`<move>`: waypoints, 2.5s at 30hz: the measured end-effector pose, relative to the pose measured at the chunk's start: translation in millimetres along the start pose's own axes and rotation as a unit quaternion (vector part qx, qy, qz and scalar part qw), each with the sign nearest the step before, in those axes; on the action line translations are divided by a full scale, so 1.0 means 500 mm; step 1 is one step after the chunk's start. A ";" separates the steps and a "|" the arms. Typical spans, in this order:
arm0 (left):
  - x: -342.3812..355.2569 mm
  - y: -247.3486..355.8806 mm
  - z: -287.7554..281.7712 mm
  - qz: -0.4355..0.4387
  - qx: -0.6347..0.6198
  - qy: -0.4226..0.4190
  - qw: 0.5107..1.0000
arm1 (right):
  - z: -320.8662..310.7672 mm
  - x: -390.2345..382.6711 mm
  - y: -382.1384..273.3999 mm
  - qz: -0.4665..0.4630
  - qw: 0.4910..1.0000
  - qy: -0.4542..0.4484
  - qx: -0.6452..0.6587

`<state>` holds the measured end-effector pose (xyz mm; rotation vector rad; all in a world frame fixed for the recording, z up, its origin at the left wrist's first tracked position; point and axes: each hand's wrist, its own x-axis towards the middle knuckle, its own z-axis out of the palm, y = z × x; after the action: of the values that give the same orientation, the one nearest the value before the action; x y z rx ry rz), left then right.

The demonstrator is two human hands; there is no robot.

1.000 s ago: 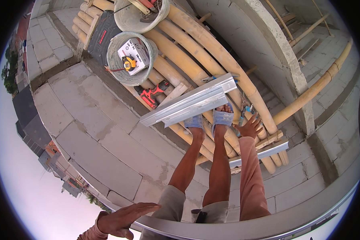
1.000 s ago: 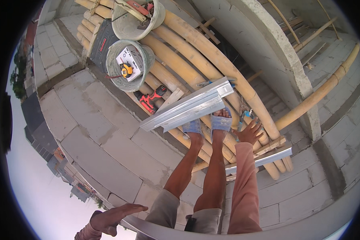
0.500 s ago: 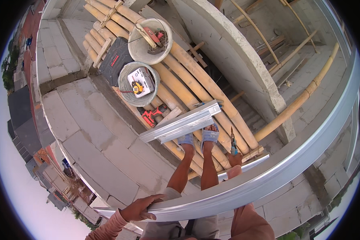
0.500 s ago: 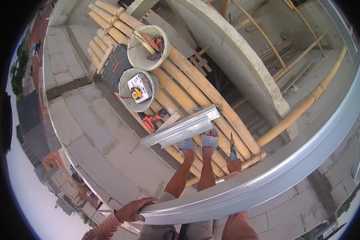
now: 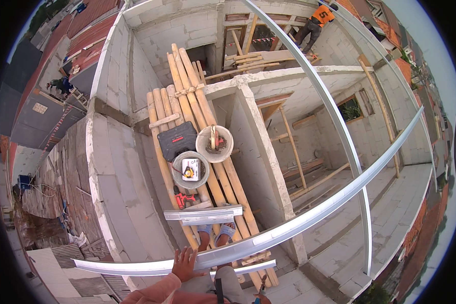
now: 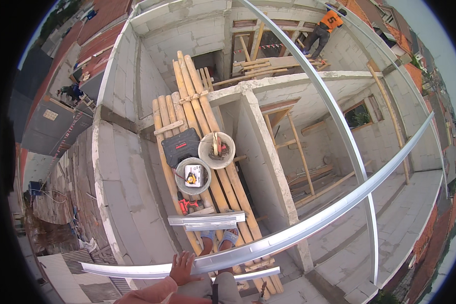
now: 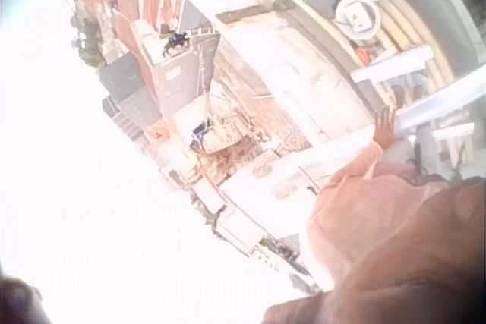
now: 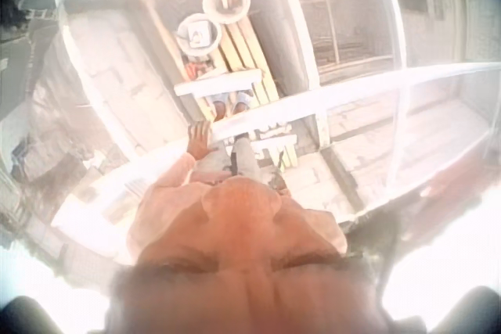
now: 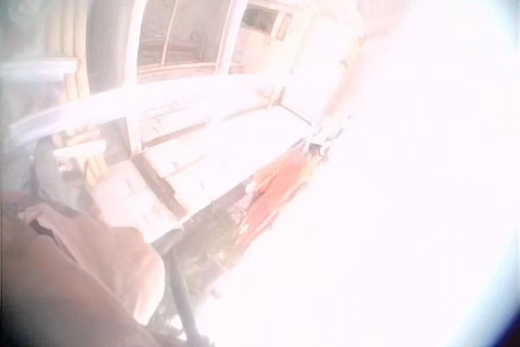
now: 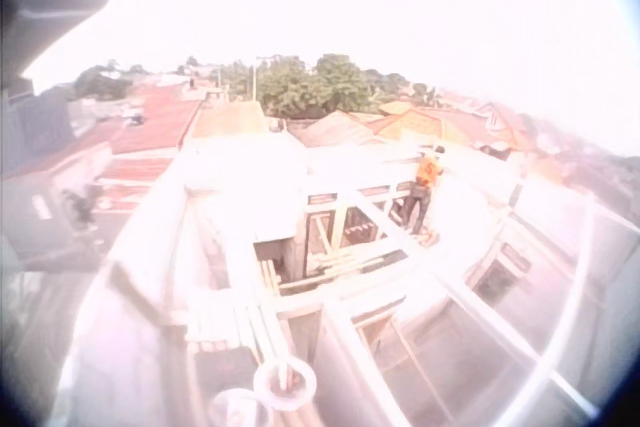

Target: The person handles a long metal trim piece, uses shears to cut a notch into it, and measures a section of the trim with a tape measure while standing on a construction structure.

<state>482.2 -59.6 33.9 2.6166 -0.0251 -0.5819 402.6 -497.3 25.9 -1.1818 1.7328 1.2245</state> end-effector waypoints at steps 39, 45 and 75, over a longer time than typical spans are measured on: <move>-0.008 -0.043 -0.011 -0.112 -0.013 -0.253 0.961 | 0.019 -0.232 -0.013 -0.170 0.982 -0.020 -0.077; 0.041 -0.043 -0.083 -0.135 -0.005 -0.225 0.965 | -0.006 -0.299 -0.060 -0.240 0.961 0.012 -0.137; 0.115 -0.125 -0.082 -0.105 0.008 -0.281 0.954 | 0.073 -0.382 -0.140 -0.265 0.878 -0.040 -0.396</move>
<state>546.2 7.6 16.8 2.3945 0.0705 -1.3875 534.5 -419.0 164.1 -1.8695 0.7123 1.6247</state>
